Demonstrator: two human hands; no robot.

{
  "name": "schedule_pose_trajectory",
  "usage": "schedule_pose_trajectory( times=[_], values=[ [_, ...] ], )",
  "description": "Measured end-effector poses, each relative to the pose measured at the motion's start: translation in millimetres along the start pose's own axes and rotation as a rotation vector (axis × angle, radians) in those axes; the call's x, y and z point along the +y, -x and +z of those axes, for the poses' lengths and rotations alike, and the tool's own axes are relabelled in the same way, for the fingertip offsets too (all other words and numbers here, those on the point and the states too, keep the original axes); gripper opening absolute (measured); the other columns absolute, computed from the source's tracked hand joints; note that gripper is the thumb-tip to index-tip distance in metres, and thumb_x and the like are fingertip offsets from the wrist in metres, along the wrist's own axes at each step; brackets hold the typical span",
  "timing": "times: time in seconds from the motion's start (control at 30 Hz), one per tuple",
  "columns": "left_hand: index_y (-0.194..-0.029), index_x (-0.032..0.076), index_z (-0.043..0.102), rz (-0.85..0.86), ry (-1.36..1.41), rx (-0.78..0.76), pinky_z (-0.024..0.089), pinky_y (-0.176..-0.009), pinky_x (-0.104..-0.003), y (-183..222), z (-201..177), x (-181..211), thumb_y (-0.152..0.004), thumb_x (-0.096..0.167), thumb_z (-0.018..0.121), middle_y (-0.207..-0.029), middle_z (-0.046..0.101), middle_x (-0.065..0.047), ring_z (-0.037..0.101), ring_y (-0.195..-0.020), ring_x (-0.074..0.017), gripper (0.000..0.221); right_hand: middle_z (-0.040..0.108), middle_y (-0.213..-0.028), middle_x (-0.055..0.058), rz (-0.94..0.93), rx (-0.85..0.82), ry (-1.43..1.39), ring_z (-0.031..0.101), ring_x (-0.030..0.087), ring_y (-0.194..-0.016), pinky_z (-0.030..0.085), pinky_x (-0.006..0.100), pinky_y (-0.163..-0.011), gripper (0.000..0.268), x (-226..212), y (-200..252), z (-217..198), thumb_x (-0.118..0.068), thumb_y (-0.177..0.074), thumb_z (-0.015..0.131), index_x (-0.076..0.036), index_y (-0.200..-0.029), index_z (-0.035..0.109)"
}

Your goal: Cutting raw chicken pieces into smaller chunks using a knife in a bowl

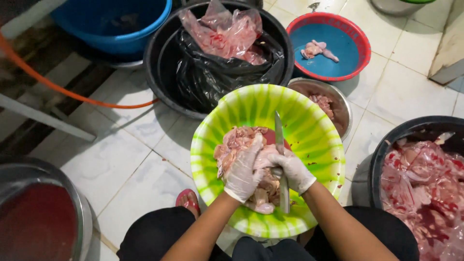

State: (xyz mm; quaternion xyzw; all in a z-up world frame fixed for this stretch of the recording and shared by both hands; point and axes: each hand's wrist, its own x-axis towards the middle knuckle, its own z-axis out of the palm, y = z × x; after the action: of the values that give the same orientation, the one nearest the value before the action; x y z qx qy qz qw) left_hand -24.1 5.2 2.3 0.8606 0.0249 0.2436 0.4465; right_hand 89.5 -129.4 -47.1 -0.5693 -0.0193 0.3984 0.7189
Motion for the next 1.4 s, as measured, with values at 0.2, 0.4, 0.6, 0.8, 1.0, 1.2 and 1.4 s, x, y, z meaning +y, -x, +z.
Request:
schedule_pose_trajectory(
  times=[0.2,0.4,0.6,0.8,1.0,1.2,1.4],
  values=[
    [-0.128,0.030,0.058,-0.564,0.267,0.102,0.055,-0.081,-0.026,-2,-12,-20,-0.075,0.024,0.070,-0.110,0.071,0.006,0.068,-0.094,-0.0091,0.055,0.054,-0.060,0.006,-0.206,0.027,-0.109,0.037,0.006,-0.040,0.028,0.018,-0.036,0.033,-70,41,32,0.001,-0.076,0.058,0.003,-0.109,0.053],
    [-0.135,0.013,0.048,-0.852,1.101,-0.014,0.063,-0.053,-0.040,16,53,-22,-0.094,0.036,0.062,-0.109,0.056,-0.015,0.064,-0.082,-0.0277,0.048,0.058,-0.081,0.003,-0.295,0.138,0.149,0.051,0.010,-0.056,0.045,0.023,-0.042,0.052,-98,92,102,-0.008,-0.077,0.070,-0.011,-0.125,0.051],
    [-0.137,0.000,0.042,-0.655,0.903,0.263,0.062,-0.077,-0.027,-20,36,-15,-0.077,-0.007,0.061,-0.112,0.061,-0.018,0.064,-0.090,-0.0213,0.064,0.062,-0.084,0.011,0.001,0.214,0.091,0.061,0.015,-0.059,0.050,0.025,-0.047,0.071,-29,57,58,-0.024,-0.088,0.067,-0.010,-0.146,0.027],
    [-0.127,0.005,0.047,-0.488,1.233,0.005,0.057,-0.088,-0.036,0,11,-28,-0.055,-0.023,0.069,-0.117,0.063,-0.016,0.063,-0.107,-0.0239,0.080,0.042,-0.059,0.005,-0.142,-0.144,0.129,0.033,0.011,-0.036,0.029,0.021,-0.032,0.055,-77,56,25,-0.045,-0.094,0.041,-0.020,-0.143,0.039],
    [-0.121,0.005,0.054,-0.532,1.194,-0.066,0.058,-0.081,-0.031,19,24,-21,-0.053,-0.015,0.074,-0.105,0.065,-0.013,0.062,-0.096,-0.0180,0.074,0.059,-0.090,0.009,-0.066,-0.507,0.754,0.054,0.015,-0.075,0.052,0.024,-0.075,0.105,-61,60,13,-0.007,-0.082,0.067,-0.019,-0.153,-0.009],
    [-0.114,-0.002,0.059,-0.571,1.174,-0.142,0.060,-0.069,-0.031,18,24,-13,-0.056,-0.018,0.057,-0.092,0.067,-0.013,0.065,-0.080,-0.0184,0.061,0.062,-0.082,0.001,-0.027,-0.340,0.289,0.043,0.004,-0.046,0.039,0.017,-0.038,0.084,-54,53,-2,-0.004,-0.078,0.066,-0.022,-0.150,0.027],
    [-0.115,-0.006,0.061,-0.711,1.322,-0.094,0.060,-0.062,-0.028,13,-27,60,-0.062,-0.023,0.055,-0.080,0.063,-0.011,0.066,-0.071,-0.0176,0.056,0.034,-0.051,0.003,-0.118,-0.062,0.147,0.031,0.012,-0.035,0.027,0.023,-0.033,0.049,-82,36,-9,-0.006,-0.084,0.052,-0.020,-0.131,0.053]
  ],
)
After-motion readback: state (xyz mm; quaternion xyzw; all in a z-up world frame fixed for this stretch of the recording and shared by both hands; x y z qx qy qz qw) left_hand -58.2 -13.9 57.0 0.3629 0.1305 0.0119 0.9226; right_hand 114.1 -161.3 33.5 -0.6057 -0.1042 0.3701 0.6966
